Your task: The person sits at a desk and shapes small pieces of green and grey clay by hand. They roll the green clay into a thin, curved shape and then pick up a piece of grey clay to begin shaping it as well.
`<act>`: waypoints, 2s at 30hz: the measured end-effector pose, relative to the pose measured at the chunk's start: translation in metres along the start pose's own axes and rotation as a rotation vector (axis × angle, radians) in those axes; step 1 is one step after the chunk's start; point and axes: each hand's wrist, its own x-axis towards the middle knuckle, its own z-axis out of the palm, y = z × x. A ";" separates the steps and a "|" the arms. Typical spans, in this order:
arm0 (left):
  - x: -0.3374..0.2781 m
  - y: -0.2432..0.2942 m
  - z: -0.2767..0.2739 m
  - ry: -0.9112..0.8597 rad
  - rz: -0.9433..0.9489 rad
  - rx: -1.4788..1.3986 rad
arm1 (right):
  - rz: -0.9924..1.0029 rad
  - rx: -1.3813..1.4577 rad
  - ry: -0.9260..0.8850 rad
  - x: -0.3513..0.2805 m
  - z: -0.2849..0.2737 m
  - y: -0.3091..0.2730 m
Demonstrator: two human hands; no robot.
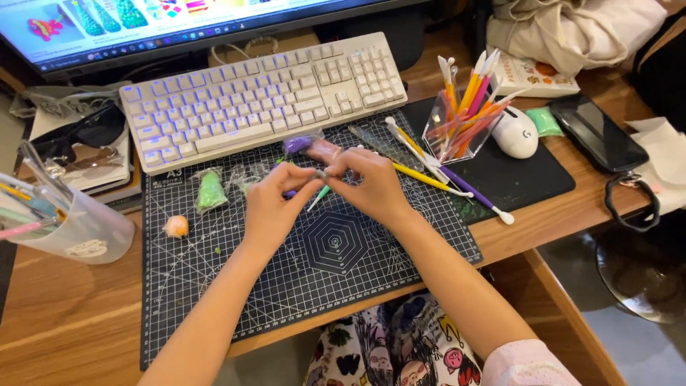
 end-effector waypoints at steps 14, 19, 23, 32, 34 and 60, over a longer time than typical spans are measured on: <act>0.002 0.006 0.000 -0.017 -0.209 -0.294 | 0.186 0.326 -0.120 0.006 -0.011 -0.010; 0.003 -0.003 0.003 -0.062 -0.152 -0.396 | 0.434 0.525 -0.196 0.004 -0.020 -0.009; 0.005 -0.003 0.000 -0.075 -0.093 -0.370 | 0.472 0.482 -0.269 0.004 -0.018 -0.005; 0.001 -0.003 0.003 -0.079 0.033 -0.231 | 0.427 0.380 -0.319 0.000 -0.017 -0.001; 0.000 -0.002 0.004 -0.073 0.055 -0.205 | 0.424 0.355 -0.319 0.000 -0.018 -0.003; 0.000 0.000 0.007 -0.010 0.056 -0.273 | 0.661 0.605 -0.331 0.011 -0.028 -0.020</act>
